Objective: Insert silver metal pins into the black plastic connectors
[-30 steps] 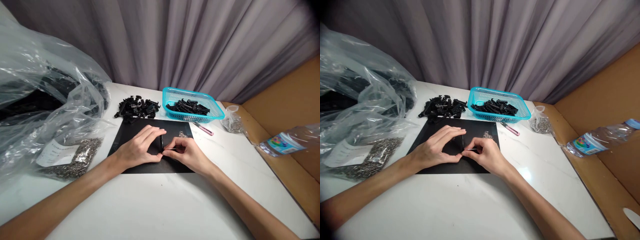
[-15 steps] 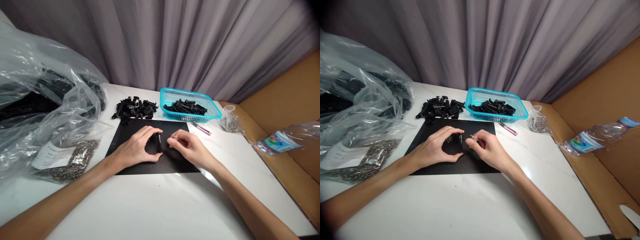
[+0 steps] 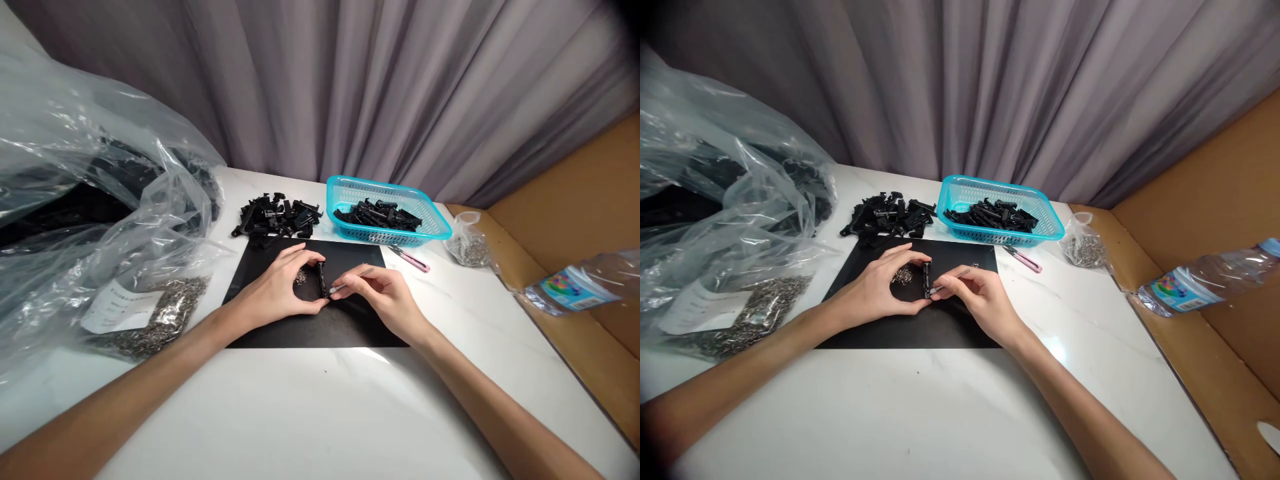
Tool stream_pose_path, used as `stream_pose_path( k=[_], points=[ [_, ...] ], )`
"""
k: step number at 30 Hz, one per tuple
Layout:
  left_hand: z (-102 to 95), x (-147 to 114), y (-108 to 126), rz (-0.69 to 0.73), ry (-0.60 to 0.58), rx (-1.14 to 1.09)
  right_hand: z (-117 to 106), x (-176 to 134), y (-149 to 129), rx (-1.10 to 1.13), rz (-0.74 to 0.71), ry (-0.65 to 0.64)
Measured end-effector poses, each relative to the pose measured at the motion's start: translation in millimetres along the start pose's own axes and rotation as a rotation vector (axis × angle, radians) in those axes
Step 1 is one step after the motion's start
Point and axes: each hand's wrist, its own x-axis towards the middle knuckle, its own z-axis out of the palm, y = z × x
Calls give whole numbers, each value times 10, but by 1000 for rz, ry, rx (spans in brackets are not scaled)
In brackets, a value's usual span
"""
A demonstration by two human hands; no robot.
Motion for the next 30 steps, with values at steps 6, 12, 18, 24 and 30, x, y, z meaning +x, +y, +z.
stream_pose_path(
  k=[6,12,18,24,30],
  points=[
    [-9,11,3,9,11,-6,-28,1,14,-81,-10,-7],
    [-2,3,4,-22,-14,-17,-9,13,26,-97,3,-33],
    [14,2,9,-19,39,-18,-3,-19,65,-244,-103,-30],
    [17,4,8,-10,21,-8,16,-72,114,-375,-215,-46],
    [-3,5,20,-11,-14,-33,39,-55,73,-366,-165,-57]
  ],
)
